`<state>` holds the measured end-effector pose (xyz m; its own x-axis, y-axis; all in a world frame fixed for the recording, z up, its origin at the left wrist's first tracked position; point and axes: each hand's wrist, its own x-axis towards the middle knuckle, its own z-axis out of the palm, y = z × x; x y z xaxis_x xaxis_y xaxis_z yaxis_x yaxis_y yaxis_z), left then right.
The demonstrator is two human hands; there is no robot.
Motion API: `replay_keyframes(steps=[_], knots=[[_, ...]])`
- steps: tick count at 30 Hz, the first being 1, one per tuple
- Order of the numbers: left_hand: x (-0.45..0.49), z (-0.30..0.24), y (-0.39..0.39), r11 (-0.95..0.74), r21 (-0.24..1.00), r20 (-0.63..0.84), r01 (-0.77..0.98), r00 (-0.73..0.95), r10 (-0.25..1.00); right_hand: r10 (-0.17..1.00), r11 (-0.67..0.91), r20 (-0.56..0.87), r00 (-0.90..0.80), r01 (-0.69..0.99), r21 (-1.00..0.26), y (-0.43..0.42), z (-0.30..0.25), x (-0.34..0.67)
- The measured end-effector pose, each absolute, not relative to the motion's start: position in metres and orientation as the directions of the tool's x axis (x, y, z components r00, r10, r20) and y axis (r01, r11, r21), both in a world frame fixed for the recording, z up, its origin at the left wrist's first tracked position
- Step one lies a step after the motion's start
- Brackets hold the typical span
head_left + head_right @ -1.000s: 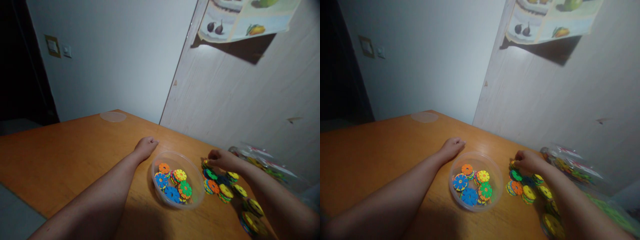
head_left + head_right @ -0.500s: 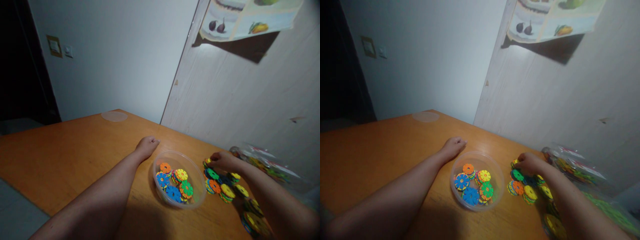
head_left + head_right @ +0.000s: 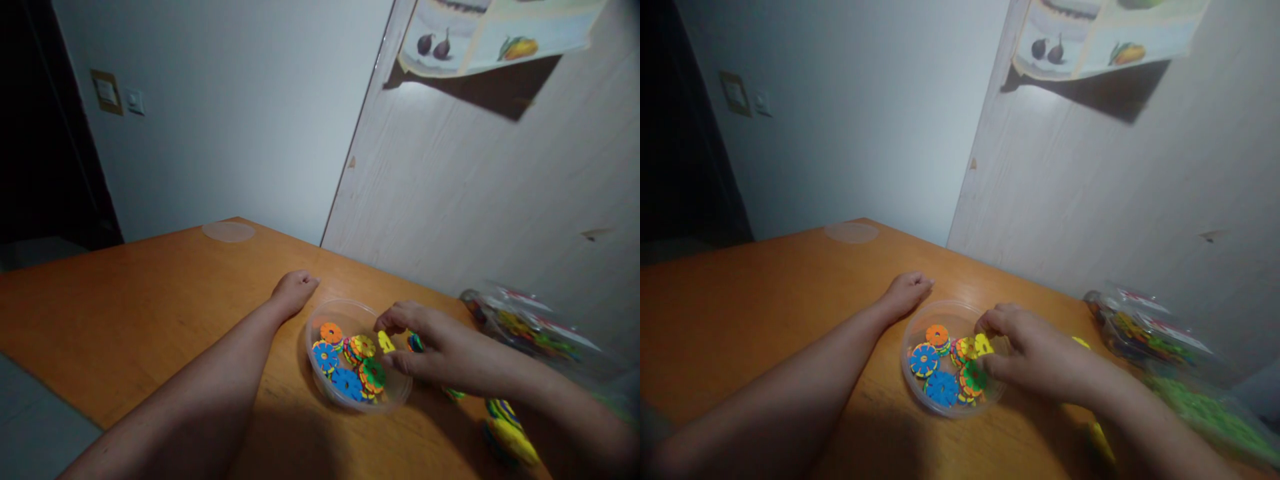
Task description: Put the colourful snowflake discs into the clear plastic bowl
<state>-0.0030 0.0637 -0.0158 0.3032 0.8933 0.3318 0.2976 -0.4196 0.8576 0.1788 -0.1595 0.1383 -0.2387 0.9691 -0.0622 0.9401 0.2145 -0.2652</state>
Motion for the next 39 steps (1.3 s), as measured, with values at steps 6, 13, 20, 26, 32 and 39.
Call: replay_keyframes(steps=[6, 13, 20, 26, 32, 39], knots=[[-0.001, -0.017, 0.066, -0.421, 0.854, 0.331, 0.305, 0.305, 0.893, 0.957, 0.259, -0.091, -0.277, 0.951, -0.167, -0.163, 0.127, 0.175], [-0.002, -0.019, 0.067, -0.442, 0.848, 0.35, 0.295, 0.314, 0.882, 0.999, 0.037, 0.035, -0.032, 0.99, -0.136, -0.144, 0.136, 0.235], [-0.003, -0.019, 0.066, -0.453, 0.851, 0.367, 0.267, 0.315, 0.875, 0.975, -0.219, -0.071, 0.212, 0.97, -0.103, -0.12, 0.104, 0.304], [-0.003, -0.018, 0.064, -0.452, 0.853, 0.367, 0.26, 0.317, 0.875, 0.97, -0.223, -0.121, 0.213, 0.971, -0.083, -0.112, 0.083, 0.315], [-0.003, -0.019, 0.066, -0.447, 0.855, 0.359, 0.264, 0.32, 0.877, 0.963, -0.251, -0.119, 0.24, 0.964, -0.086, -0.107, 0.078, 0.322], [-0.002, -0.021, 0.067, -0.449, 0.851, 0.359, 0.271, 0.323, 0.876, 0.958, -0.278, -0.095, 0.269, 0.957, -0.088, -0.11, 0.081, 0.324]])
